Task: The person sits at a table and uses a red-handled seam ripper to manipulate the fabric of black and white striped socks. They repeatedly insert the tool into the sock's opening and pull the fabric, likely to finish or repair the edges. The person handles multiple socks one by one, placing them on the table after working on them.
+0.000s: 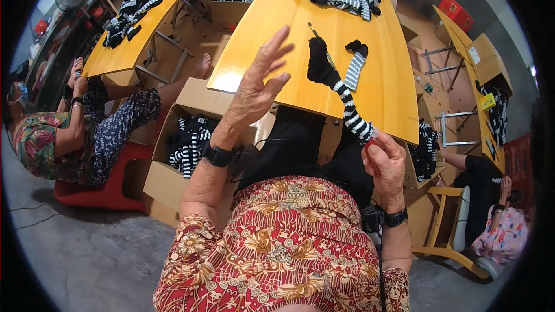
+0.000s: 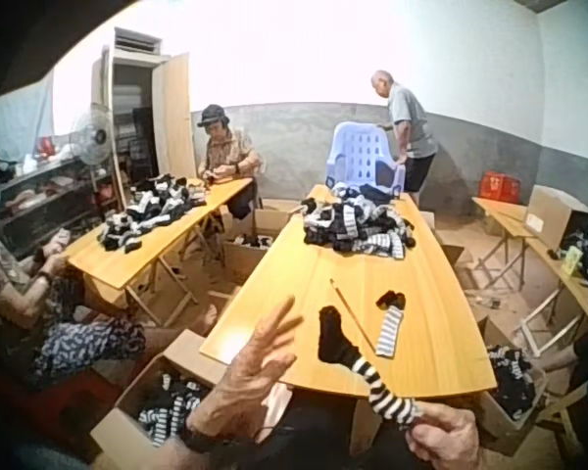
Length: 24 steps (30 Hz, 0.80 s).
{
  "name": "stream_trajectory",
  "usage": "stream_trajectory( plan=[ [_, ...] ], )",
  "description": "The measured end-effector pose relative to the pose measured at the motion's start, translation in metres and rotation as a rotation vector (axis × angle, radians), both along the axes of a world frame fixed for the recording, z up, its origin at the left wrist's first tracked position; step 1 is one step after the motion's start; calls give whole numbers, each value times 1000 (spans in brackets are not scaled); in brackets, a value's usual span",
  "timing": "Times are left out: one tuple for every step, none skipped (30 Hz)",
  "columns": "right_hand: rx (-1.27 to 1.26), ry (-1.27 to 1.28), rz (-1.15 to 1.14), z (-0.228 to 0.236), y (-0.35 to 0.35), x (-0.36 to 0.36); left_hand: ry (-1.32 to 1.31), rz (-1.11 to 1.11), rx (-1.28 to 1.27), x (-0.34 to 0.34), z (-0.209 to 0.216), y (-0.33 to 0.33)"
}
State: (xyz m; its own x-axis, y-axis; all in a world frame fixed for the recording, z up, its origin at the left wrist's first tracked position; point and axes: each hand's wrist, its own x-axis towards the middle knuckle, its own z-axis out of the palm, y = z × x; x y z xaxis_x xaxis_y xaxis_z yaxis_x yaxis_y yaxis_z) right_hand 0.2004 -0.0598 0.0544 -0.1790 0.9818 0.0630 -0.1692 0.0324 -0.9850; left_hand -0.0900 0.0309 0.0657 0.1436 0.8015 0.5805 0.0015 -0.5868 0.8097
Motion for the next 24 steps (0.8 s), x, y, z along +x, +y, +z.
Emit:
stream_trajectory(
  plan=[
    [-21,13,11,-2,-1,2,149,46,89,-1,3,0],
    [-41,25,22,-4,-2,2,298,93,177,-2,8,0],
    [-70,90,51,-5,-3,3,448,135,265,-1,16,-1],
    [-99,156,79,-5,-4,3,477,174,266,3,25,-6],
    [-128,221,107,-6,-5,3,499,146,304,1,24,-3],
    [-142,238,149,-8,-5,7,521,119,340,-2,24,2],
    [-163,257,157,-9,-5,10,542,92,376,-4,24,3],
    [-184,276,166,-10,-6,12,510,120,400,-2,26,2],
    [-206,296,174,-11,-7,14,412,44,286,-3,25,1],
    [-184,266,171,-10,-9,15,312,-31,173,-5,24,0],
    [-161,235,168,-9,-12,17,211,-104,61,-6,22,0],
    [-135,204,168,-7,-13,18,143,-146,47,-7,15,4],
    [-137,210,171,-9,-14,20,37,-162,-48,-7,9,5],
    [-138,215,175,-12,-15,23,-70,-176,-142,-7,5,4],
    [-138,222,172,-15,-16,25,-175,-197,-235,-6,4,4],
    [-136,245,147,-16,-18,23,-196,-186,-276,-4,5,0],
    [-130,258,143,-17,-17,22,-212,-214,-286,-2,5,0],
    [-126,272,139,-19,-15,20,-227,-241,-299,1,4,0],
    [-123,286,136,-21,-14,19,-242,-268,-312,4,3,-1],
    [-123,307,146,-24,-14,19,-256,-271,-312,6,5,-3],
    [-120,327,157,-26,-13,19,-271,-276,-309,8,10,-6],
    [-117,347,167,-28,-11,19,-286,-280,-306,10,14,-6],
    [-116,356,170,-29,-10,19,-279,-303,-311,12,15,-6],
    [-115,365,177,-30,-9,19,-273,-321,-315,13,15,-6]
  ],
)
